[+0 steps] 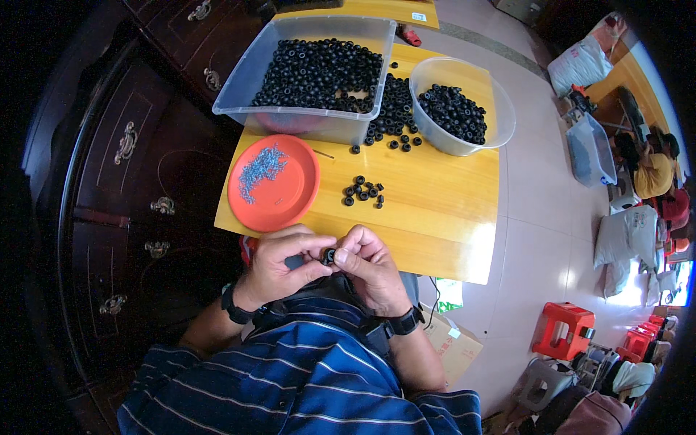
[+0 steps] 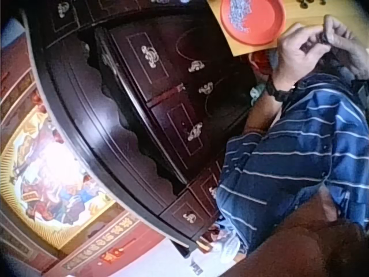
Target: Assembling small plastic components by inserting blue plastic pieces into black plastic circular parts.
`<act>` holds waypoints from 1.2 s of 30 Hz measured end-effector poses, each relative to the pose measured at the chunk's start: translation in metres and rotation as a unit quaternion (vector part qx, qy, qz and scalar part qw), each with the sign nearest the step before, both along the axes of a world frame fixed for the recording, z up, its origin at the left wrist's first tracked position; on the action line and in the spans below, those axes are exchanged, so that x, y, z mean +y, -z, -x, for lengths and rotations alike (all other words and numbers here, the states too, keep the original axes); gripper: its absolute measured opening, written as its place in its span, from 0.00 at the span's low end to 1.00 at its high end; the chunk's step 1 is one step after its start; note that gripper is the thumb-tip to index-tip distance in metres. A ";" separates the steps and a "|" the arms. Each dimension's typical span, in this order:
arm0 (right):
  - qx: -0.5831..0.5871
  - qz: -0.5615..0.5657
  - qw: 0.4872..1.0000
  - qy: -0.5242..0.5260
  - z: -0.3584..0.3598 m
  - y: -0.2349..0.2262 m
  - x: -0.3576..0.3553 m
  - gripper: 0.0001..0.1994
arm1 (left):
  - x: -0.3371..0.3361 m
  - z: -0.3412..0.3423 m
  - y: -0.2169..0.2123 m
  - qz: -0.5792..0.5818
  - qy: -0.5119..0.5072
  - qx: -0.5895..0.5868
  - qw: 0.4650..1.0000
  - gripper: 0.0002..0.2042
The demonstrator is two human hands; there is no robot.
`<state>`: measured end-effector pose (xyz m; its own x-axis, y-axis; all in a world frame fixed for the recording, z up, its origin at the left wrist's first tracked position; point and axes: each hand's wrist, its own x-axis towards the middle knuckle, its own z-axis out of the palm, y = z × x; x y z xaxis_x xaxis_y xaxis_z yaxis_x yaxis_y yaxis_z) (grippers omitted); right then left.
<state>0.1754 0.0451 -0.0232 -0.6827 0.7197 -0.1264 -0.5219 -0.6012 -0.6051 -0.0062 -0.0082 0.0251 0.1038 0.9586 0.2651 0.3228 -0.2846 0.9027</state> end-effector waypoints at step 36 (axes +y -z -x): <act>0.098 0.162 0.982 0.006 0.011 0.022 -0.005 0.13 | 0.005 0.000 0.015 -0.059 -0.106 0.012 0.993 0.07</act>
<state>0.1643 0.0397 -0.0449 -0.7088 0.6710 -0.2177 -0.6168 -0.7393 -0.2703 -0.0064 -0.0034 0.0102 -0.0900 0.9220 0.3765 0.4081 -0.3108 0.8584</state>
